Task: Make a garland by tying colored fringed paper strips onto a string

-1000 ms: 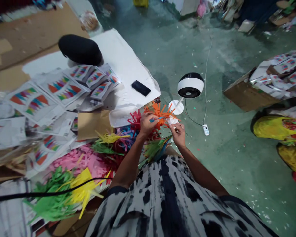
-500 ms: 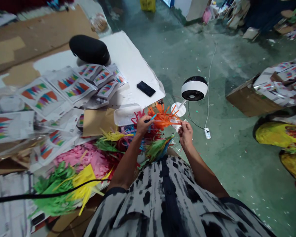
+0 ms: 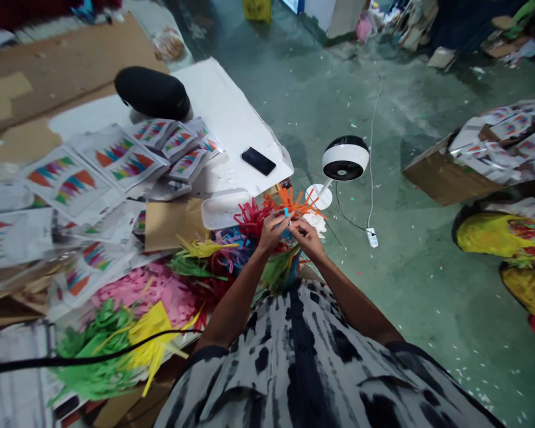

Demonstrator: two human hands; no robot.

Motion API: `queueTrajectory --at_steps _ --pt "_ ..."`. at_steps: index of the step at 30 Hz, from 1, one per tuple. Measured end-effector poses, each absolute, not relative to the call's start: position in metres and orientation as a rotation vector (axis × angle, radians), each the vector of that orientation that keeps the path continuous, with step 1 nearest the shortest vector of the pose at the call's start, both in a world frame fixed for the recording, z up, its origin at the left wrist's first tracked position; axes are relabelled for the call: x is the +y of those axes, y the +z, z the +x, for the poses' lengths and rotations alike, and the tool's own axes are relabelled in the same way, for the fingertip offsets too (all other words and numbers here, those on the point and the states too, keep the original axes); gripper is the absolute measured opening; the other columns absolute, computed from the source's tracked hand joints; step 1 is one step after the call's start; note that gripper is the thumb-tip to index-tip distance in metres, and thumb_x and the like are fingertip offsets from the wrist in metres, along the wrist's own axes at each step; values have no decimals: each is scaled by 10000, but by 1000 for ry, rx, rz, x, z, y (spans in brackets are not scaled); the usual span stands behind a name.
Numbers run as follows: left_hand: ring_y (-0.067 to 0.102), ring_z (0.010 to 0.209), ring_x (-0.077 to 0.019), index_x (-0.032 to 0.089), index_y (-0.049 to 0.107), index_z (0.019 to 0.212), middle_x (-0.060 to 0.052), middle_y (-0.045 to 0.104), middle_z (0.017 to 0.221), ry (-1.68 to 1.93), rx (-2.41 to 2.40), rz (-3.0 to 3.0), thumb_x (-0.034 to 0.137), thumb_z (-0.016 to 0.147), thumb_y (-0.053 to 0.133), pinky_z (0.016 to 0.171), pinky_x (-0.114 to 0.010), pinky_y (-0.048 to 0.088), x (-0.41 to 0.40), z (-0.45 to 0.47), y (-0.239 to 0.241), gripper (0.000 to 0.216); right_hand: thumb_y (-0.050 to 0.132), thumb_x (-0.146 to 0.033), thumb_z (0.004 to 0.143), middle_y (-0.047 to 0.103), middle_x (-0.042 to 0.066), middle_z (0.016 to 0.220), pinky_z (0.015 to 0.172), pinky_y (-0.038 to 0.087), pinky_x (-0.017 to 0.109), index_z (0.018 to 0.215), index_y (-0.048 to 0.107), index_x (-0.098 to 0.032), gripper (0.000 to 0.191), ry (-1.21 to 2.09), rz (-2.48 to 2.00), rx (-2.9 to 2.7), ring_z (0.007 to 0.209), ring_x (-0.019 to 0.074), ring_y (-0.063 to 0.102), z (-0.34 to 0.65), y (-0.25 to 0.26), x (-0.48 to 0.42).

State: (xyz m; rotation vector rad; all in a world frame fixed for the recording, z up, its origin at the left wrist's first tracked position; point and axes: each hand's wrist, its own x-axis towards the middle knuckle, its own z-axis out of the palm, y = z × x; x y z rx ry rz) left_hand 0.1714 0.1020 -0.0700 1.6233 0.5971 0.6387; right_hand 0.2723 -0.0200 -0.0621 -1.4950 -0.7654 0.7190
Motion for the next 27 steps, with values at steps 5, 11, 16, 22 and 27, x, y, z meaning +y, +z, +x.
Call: queueTrajectory --at_steps 5,11,16,22,27 --pt "700 1082 -267 194 833 986 -100 791 1086 679 718 1609 445 884 707 1027 -423 528 96 167 -73 299 698 -626 866 630 -2 749 666 477 299 845 681 -225 402 856 -1491 -690 682 165 562 273 -66 -23" --pt "704 818 -200 180 782 930 -52 764 879 743 862 1482 395 810 765 752 -306 541 87 171 -66 247 610 -425 955 702 46 954 836 488 331 816 680 -235 246 579 -1685 -988 902 203 637 272 -59 -27" --pt "685 753 -179 179 771 826 -31 743 799 751 829 1449 414 824 740 739 -295 539 82 172 -59 238 585 -349 965 706 49 970 851 498 330 825 677 -245 197 495 -1754 -1044 903 200 649 268 -56 -30" --pt "704 781 -193 181 788 842 -40 770 822 746 862 1468 424 829 735 771 -304 557 76 170 -54 249 581 -313 965 716 60 1004 866 510 339 844 684 -247 173 442 -1791 -1081 940 213 660 268 -56 -35" --pt "699 740 -187 182 791 834 -30 755 784 772 891 1506 430 847 731 720 -293 542 73 171 -54 255 574 -297 960 716 79 1091 903 518 357 882 699 -258 153 405 -1873 -1107 1013 230 656 264 -60 -36"
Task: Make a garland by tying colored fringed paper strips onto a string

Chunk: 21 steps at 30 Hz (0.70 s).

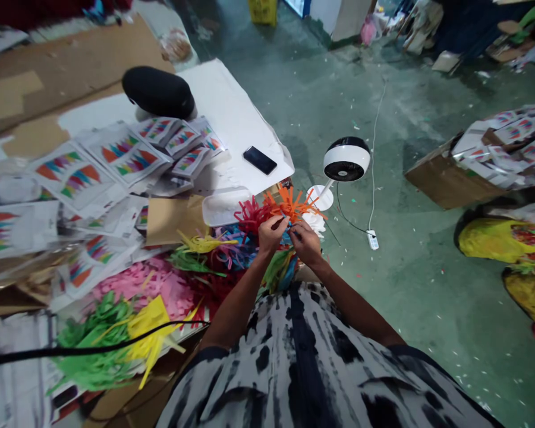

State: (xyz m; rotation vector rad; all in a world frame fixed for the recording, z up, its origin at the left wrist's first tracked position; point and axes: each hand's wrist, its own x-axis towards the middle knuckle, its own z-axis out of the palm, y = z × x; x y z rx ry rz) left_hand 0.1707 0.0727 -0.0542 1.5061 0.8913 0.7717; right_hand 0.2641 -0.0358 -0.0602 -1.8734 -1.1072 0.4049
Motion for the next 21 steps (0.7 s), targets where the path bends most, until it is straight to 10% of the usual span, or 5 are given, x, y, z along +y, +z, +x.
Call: queueTrajectory --at_steps 21 --pt "662 720 -176 202 767 786 -7 731 745 713 839 1506 290 805 646 734 -282 523 80 166 -66 150 622 -351 951 729 73 1021 927 536 366 861 721 -258 164 477 -1797 -1106 988 228 681 266 -64 -38"
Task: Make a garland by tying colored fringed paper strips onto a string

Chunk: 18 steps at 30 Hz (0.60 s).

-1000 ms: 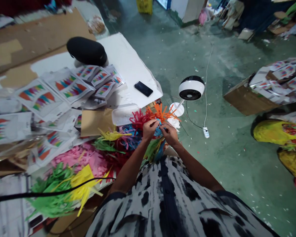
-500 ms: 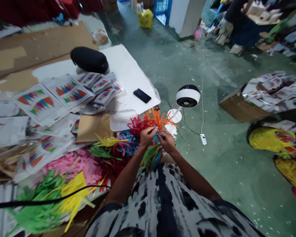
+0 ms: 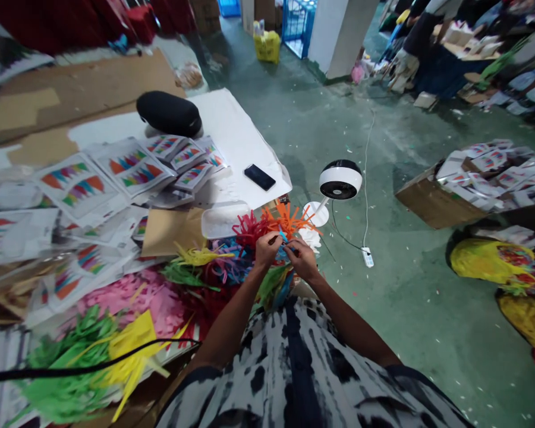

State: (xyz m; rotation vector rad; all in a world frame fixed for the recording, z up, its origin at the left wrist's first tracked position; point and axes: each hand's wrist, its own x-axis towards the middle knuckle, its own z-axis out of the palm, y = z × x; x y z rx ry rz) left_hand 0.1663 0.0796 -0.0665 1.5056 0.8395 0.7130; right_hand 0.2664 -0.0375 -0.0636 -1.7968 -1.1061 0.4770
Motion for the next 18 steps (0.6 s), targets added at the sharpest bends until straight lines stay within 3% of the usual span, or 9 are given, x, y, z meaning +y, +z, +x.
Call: queueTrajectory --at_steps 5,8,14,18 --pt "660 742 -163 198 760 850 5 726 791 694 873 1415 293 793 653 704 -264 519 74 170 -65 153 582 -243 931 716 87 1185 934 529 354 943 728 -265 148 414 -1912 -1249 1103 237 652 262 -68 -39" --pt "677 779 -176 197 791 919 -11 752 848 677 881 1362 286 791 665 718 -276 534 73 169 -63 201 580 -236 937 712 86 1215 909 524 352 972 732 -258 157 413 -1931 -1284 1074 234 658 261 -68 -39" --pt "624 698 -164 197 742 806 -1 694 723 740 961 1396 343 816 688 648 -271 504 75 169 -64 156 589 -285 939 733 72 1043 871 526 339 919 724 -253 140 542 -1856 -1218 974 220 668 265 -69 -35" --pt "615 703 -150 197 689 800 13 668 742 751 910 1321 412 771 760 698 -277 496 72 172 -72 228 591 -331 923 732 68 981 826 528 339 873 712 -244 157 548 -1834 -1094 890 214 662 266 -72 -31"
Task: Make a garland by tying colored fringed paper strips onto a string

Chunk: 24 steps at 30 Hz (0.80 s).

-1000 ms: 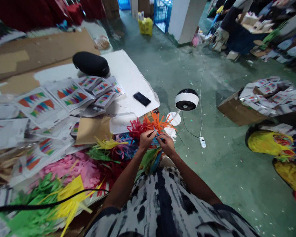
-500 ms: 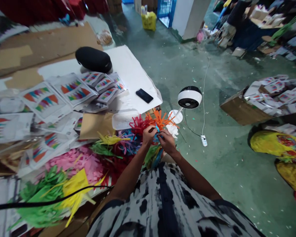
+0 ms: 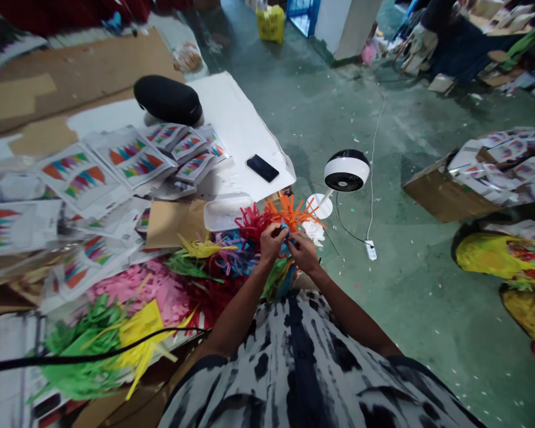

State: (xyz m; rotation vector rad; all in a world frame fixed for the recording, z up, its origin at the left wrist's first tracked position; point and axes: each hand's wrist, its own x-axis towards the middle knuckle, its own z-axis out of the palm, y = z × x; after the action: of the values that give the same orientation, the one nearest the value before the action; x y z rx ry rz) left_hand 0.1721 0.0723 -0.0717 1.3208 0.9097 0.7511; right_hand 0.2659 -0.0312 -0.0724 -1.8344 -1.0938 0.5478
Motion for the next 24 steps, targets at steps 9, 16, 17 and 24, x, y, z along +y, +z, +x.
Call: queueTrajectory --at_steps 9,16,17,24 --pt "669 752 -156 182 668 863 -11 718 827 575 775 1006 556 682 867 744 -300 549 66 173 -88 461 591 -426 921 736 48 949 802 540 329 878 720 -239 231 638 -1769 -950 852 203 661 269 -71 -29" --pt "704 800 -175 177 685 929 -62 772 929 557 765 1003 571 723 852 748 -304 562 81 162 -87 475 620 -499 926 741 62 1074 746 541 311 883 716 -238 282 717 -1729 -885 839 195 657 275 -66 -29" --pt "708 806 -179 182 677 933 -63 774 931 564 767 1021 572 738 842 749 -307 564 84 161 -87 466 610 -510 936 735 61 1064 737 537 307 883 714 -238 296 706 -1737 -878 827 192 649 277 -64 -30" --pt "728 794 -200 185 736 1081 -53 764 863 536 721 1059 547 728 855 752 -341 590 90 159 -87 519 561 -544 986 673 -11 781 695 478 285 855 674 -258 335 726 -1765 -936 696 165 591 278 -53 -31"
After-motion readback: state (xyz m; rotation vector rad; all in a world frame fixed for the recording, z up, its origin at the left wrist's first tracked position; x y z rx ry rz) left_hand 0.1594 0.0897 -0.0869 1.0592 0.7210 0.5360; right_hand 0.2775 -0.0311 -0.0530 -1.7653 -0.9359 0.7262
